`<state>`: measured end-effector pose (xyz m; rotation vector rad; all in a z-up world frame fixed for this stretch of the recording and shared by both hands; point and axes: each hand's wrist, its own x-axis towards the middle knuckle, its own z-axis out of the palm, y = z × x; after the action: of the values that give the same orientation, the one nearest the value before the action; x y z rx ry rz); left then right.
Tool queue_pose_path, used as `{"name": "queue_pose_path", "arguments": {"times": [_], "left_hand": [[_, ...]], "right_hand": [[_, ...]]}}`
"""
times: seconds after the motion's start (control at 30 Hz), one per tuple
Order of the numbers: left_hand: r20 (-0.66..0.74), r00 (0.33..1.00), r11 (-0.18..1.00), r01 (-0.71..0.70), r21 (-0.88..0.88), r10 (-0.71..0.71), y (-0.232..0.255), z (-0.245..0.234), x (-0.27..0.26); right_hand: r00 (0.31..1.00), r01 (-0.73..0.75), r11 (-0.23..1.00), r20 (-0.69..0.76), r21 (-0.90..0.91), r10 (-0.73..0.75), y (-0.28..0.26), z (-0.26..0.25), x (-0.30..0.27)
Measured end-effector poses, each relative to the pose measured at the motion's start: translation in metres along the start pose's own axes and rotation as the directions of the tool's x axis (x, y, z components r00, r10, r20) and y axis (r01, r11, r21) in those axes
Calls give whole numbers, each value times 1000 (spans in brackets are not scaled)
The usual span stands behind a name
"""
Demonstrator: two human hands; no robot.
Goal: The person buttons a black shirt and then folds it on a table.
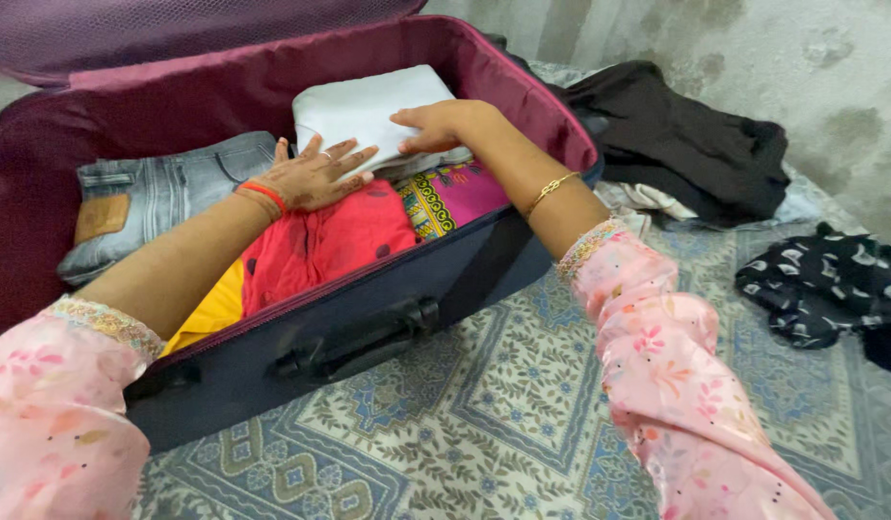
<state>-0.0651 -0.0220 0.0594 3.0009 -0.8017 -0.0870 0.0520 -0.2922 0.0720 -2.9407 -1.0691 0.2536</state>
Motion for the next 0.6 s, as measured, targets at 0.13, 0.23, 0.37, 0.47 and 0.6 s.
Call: {"name": "queue_pose_path", "arguments": {"times": [0.13, 0.23, 0.37, 0.47, 0.6], "left_hand": [[47, 991, 983, 121, 141, -128, 15, -28, -4], [-102, 990, 973, 115, 201, -96, 41, -49, -12], [-219, 976, 979, 39, 202, 7, 87, -77, -27], [-340, 934, 979, -46, 196, 112, 127, -91, -29], [-463, 860, 971, -134, 200, 214, 191, -97, -16]], "right_hand": [[972, 110, 992, -214, 58, -95, -16, -7, -39], [927, 124, 992, -355, -22, -123, -24, -19, -69], [894, -28, 994, -448, -105, -22, -45, -34, -135], [870, -56, 989, -493, -138, -20, -46, -53, -193], [852, -101, 973, -523, -209, -24, -29, -67, -271]]}}
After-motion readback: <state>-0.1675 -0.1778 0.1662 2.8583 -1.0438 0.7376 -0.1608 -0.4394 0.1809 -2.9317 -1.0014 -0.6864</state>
